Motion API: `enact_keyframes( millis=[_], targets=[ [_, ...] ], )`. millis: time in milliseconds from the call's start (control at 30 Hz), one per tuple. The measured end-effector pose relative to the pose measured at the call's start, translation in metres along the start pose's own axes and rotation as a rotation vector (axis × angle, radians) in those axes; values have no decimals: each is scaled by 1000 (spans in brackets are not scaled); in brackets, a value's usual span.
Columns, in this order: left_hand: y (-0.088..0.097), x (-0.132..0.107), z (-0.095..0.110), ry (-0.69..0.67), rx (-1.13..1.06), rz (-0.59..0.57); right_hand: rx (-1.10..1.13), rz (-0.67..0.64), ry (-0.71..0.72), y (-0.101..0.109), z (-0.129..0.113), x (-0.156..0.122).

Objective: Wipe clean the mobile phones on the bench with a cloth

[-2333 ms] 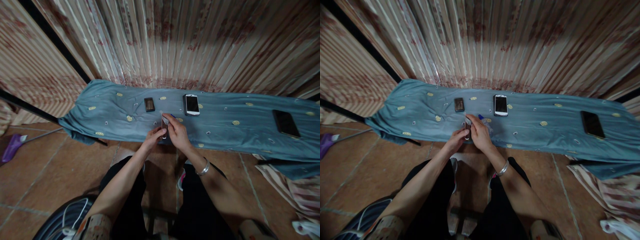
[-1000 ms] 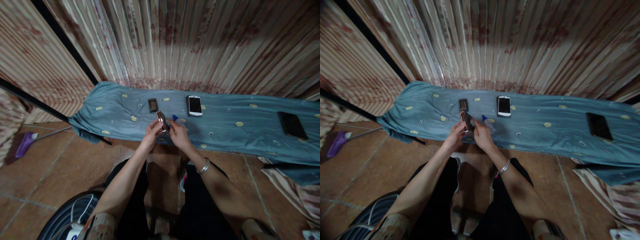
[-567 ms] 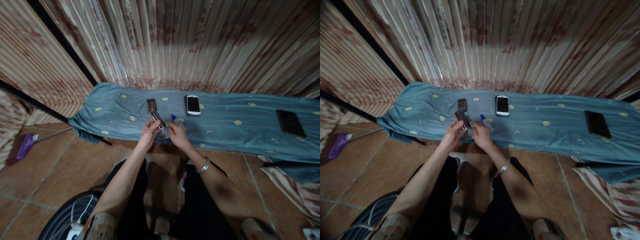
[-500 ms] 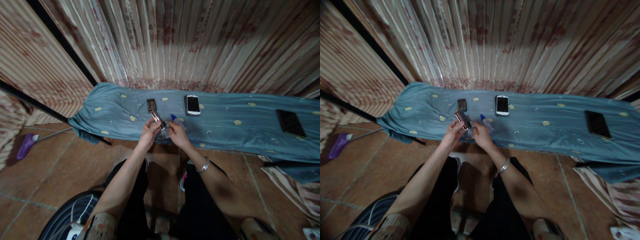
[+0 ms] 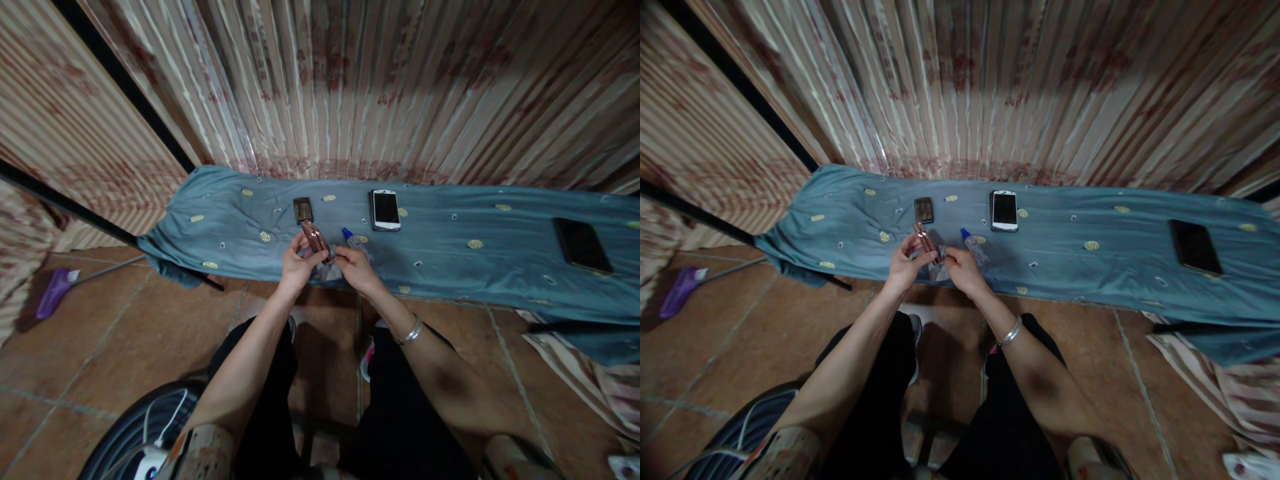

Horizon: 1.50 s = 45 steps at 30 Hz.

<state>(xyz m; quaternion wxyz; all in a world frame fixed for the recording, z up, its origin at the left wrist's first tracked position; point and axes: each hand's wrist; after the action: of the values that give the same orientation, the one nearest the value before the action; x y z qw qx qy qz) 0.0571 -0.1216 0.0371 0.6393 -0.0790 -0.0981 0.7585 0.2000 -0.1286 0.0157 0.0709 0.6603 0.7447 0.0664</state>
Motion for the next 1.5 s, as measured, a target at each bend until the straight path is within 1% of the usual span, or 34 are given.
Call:
enact_keyframes(
  millis=[167, 367, 433, 500, 567, 667, 733, 900, 1000, 1167, 1267, 1500],
  targets=[
    [4, 4, -2, -28, 99, 30, 9, -58, -32, 5, -2, -2],
    [7, 6, -4, -87, 219, 69, 2, -148, -94, 17, -6, -2],
    [9, 7, -6, -110, 264, 67, 0, -141, -107, 22, -7, -1],
    [10, 7, -8, -128, 321, 59, -3, -100, -112, 25, -8, 0],
    [11, 6, -10, -151, 380, 28, 25, -33, -106, 26, -8, 2],
    [12, 2, -13, -214, 444, -64, 148, 69, -107, 23, -8, 5],
    [10, -2, -13, -260, 479, -128, 242, 92, -127, 20, -8, 6],
    [6, -8, -9, -368, 589, -228, 418, -12, -176, 20, -6, 6],
    [8, -7, -10, -431, 712, -268, 519, -33, -224, 22, -6, 6],
    [13, -2, -10, -493, 847, -270, 692, -70, -345, 22, -8, 7],
    [15, 0, -8, -504, 849, -286, 746, -72, -369, 20, -8, 8],
    [15, 3, -3, -493, 771, -310, 836, -55, -399, 17, -9, 7]
  ],
)
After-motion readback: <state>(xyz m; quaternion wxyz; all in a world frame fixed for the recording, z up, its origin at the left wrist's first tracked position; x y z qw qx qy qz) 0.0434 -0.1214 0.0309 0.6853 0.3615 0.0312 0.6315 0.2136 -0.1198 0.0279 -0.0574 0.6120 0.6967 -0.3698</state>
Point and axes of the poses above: each hand's wrist, its own x-axis towards the middle knuckle, its own y-axis out of the back of the hand, z = x × y, and after that the axes turned 5 degrees about -y, right-handed
